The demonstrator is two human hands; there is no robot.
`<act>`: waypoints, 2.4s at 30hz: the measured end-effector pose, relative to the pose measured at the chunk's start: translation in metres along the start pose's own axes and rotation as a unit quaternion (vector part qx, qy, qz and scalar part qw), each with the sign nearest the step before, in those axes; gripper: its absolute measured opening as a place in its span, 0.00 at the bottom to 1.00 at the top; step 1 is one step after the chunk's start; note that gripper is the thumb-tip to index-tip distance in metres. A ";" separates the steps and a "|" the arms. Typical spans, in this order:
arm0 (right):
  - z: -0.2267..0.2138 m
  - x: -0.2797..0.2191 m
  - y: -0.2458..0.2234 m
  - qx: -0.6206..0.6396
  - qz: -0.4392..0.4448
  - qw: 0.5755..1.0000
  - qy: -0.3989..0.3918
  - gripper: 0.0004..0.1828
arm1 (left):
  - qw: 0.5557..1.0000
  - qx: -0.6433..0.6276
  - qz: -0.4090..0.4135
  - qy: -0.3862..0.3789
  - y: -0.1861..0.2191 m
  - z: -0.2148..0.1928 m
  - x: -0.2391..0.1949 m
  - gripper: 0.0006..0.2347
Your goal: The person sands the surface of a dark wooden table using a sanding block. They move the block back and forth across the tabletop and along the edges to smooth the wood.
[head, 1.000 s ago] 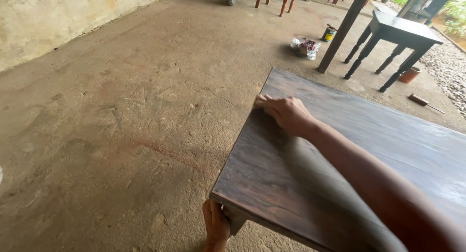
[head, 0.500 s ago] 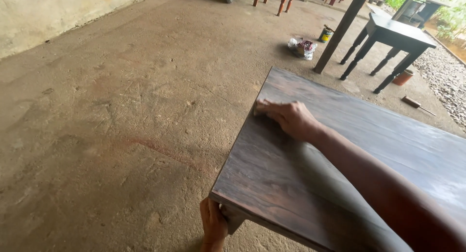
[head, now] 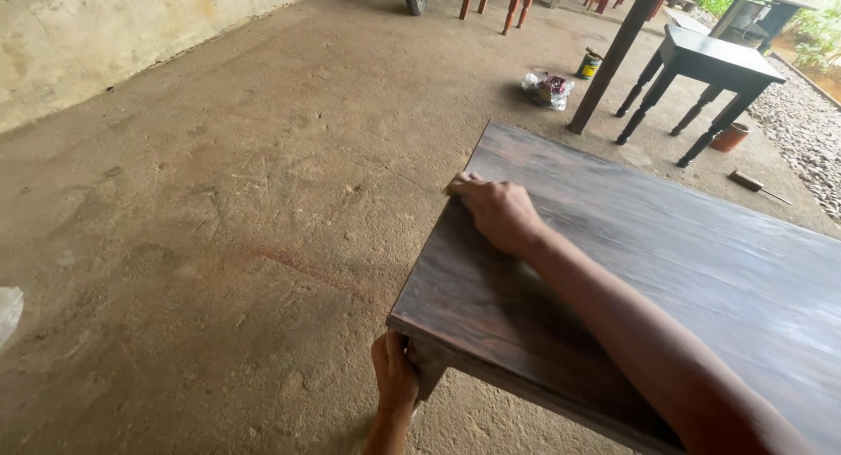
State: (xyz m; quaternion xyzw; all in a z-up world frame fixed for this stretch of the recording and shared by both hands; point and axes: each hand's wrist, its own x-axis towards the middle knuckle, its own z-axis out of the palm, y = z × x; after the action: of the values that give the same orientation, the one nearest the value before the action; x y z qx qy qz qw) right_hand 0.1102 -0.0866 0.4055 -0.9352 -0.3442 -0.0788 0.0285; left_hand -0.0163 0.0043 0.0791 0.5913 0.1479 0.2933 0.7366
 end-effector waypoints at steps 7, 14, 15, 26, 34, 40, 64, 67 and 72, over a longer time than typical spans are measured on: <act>0.015 -0.063 -0.047 0.167 -0.298 0.933 0.112 0.14 | 0.996 0.004 -0.091 -0.007 -0.031 -0.005 0.002 0.28; -0.002 -0.170 0.051 0.174 -0.119 0.974 0.080 0.17 | 0.966 0.211 0.151 0.014 -0.062 -0.011 0.013 0.22; -0.005 -0.199 0.071 0.169 -0.105 0.978 0.067 0.19 | 0.981 0.177 0.082 0.019 -0.065 -0.014 0.015 0.22; 0.006 -0.358 0.220 -0.006 0.048 0.992 0.120 0.27 | 0.986 -0.090 -0.128 -0.055 -0.048 -0.027 0.029 0.20; -0.025 -0.198 0.051 0.086 -0.023 0.995 -0.041 0.24 | 0.973 -0.164 -0.126 -0.098 0.008 -0.014 0.036 0.21; -0.013 -0.282 0.177 0.195 -0.029 0.975 0.101 0.19 | 0.984 -0.157 -0.002 -0.083 -0.027 -0.016 0.042 0.23; -0.001 -0.298 0.265 0.112 -0.025 0.993 0.039 0.24 | 0.987 -0.125 0.094 -0.027 -0.036 -0.003 0.026 0.18; -0.004 -0.340 0.320 -0.049 0.045 0.998 0.007 0.26 | 0.983 -0.158 0.093 -0.016 -0.017 0.000 0.024 0.17; 0.003 -0.267 0.281 0.051 0.031 0.996 0.064 0.23 | 0.978 0.086 0.187 0.026 -0.001 0.005 0.012 0.22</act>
State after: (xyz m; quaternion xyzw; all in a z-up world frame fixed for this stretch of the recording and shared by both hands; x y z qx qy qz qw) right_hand 0.0920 -0.4707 0.3579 -0.9356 -0.3165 -0.1199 0.1006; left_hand -0.0031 0.0073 0.0807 0.6617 0.0784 0.4267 0.6114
